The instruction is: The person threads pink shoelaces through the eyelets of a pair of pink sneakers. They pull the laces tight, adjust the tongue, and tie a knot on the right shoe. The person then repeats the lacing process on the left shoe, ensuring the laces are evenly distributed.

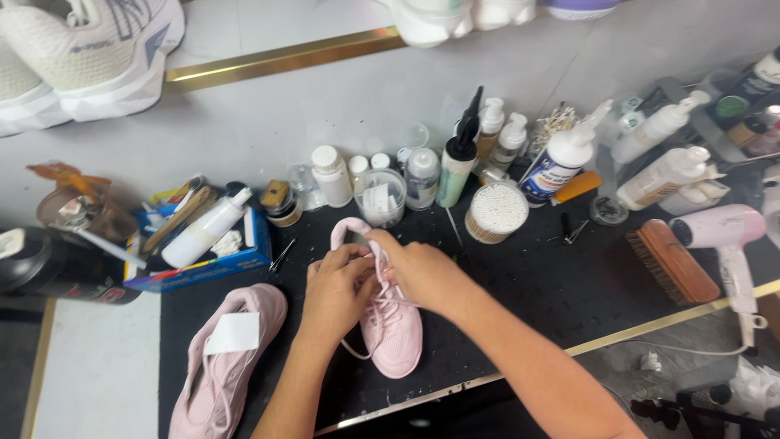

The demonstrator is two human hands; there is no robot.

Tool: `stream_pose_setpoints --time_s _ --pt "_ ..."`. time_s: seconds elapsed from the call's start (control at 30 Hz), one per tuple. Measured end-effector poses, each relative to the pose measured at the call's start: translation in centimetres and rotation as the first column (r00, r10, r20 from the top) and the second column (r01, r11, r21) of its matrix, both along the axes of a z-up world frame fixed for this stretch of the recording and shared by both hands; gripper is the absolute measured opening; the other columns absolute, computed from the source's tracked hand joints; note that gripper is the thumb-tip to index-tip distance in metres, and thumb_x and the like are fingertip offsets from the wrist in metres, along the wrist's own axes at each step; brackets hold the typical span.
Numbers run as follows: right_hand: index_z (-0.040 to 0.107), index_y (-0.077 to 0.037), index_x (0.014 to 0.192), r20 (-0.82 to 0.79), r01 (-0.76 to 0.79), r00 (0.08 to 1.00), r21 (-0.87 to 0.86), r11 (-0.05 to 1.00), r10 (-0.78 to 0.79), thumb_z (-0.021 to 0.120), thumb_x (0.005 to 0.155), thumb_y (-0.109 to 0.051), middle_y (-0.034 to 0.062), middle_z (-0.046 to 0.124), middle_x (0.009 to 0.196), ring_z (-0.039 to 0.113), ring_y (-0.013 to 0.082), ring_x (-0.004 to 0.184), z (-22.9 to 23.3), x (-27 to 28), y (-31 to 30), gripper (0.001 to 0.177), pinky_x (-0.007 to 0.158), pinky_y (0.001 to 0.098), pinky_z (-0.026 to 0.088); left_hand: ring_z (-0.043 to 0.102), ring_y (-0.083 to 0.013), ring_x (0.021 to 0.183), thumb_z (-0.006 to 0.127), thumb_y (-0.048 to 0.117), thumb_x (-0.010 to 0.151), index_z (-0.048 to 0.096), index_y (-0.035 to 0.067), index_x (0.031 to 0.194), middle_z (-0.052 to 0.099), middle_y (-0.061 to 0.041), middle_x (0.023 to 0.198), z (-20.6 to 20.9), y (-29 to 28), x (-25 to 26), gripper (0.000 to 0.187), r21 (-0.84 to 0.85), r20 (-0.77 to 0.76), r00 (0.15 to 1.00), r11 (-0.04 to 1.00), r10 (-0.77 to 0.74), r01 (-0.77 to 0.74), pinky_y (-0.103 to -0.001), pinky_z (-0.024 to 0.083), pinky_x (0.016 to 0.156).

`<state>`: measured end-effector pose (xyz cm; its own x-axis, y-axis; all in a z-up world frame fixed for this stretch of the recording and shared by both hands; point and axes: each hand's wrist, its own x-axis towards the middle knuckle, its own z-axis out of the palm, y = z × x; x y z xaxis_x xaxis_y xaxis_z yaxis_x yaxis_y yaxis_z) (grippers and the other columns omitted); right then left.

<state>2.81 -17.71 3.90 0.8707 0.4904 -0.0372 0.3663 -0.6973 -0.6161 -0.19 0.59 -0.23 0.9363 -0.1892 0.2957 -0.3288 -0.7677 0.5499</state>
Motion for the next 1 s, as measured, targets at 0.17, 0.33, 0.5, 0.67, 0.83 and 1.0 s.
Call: stream_pose_setpoints --time_s 0.17,0.33,0.5,0.67,0.83,1.0 --pt "0.063 -0.023 0.124 -0.044 -0.083 0.996 -0.088 0.993 0.079 0.071 0.087 -0.025 0.0120 0.072 0.074 0.073 0.0336 0.078 1.2 1.3 -0.4 0.038 0.071 0.0472 0.055 0.063 -0.0239 0.109 0.077 0.019 0.077 0.079 0.012 0.100 0.069 -0.001 0.117 0.1 -0.1 0.1 0.023 0.012 0.023 0.999 0.999 -0.034 0.033 -0.044 0.041 0.090" --pt "0.065 -0.023 0.123 -0.070 -0.153 0.986 -0.025 0.988 0.150 0.069 0.088 -0.031 0.0082 0.072 0.093 0.071 0.0283 0.089 -0.1 2.3 -1.5 0.036 0.078 0.0417 0.055 0.069 -0.0261 0.103 0.074 0.013 0.080 0.077 0.007 0.097 0.069 -0.006 0.123 0.8 0.3 -0.2 0.019 -0.151 0.013 0.999 0.987 -0.045 0.047 -0.045 0.051 0.088" --pt "0.070 -0.018 0.121 -0.071 -0.179 0.980 0.082 0.980 0.185 0.059 0.100 -0.032 0.0079 0.063 0.120 0.057 0.0240 0.122 -4.7 4.0 -1.8 0.028 0.104 0.0352 0.047 0.074 -0.0293 0.105 0.070 0.005 0.085 0.072 0.000 0.090 0.067 -0.016 0.131 1.6 2.1 -0.7 0.007 -0.323 0.111 0.994 0.945 -0.018 0.053 -0.039 0.060 0.083" --pt "0.066 -0.012 0.108 -0.063 -0.233 0.955 0.444 0.865 0.289 0.054 0.104 -0.030 0.0128 0.039 0.150 0.038 0.0283 0.143 -8.8 5.1 -1.9 0.022 0.115 0.0400 0.035 0.072 -0.0200 0.094 0.063 0.007 0.097 0.065 -0.002 0.095 0.068 -0.016 0.126 2.6 7.2 -1.2 0.010 -0.465 0.119 0.983 0.882 0.142 -0.072 -0.033 0.059 0.079" --pt "0.062 -0.012 0.102 -0.120 -0.168 0.933 0.688 0.706 0.338 0.052 0.107 -0.030 0.0141 0.030 0.163 0.030 0.0296 0.151 -11.7 5.1 -1.5 0.021 0.122 0.0412 0.024 0.072 -0.0177 0.094 0.045 0.016 0.113 0.048 0.002 0.111 0.066 -0.019 0.125 4.3 14.3 -3.4 0.015 -0.698 0.083 0.949 0.698 0.304 -0.163 -0.031 0.062 0.082" --pt "0.061 -0.010 0.102 -0.076 -0.149 0.945 0.764 0.628 0.317 0.051 0.108 -0.031 0.0151 0.030 0.161 0.031 0.0299 0.151 -12.8 4.8 -0.9 0.025 0.124 0.0406 0.021 0.075 -0.0276 0.099 0.044 0.018 0.113 0.045 0.007 0.113 0.067 -0.021 0.113 4.3 18.3 -4.2 0.010 -0.926 -0.059 0.959 0.344 0.276 -0.156 -0.040 0.062 0.087"
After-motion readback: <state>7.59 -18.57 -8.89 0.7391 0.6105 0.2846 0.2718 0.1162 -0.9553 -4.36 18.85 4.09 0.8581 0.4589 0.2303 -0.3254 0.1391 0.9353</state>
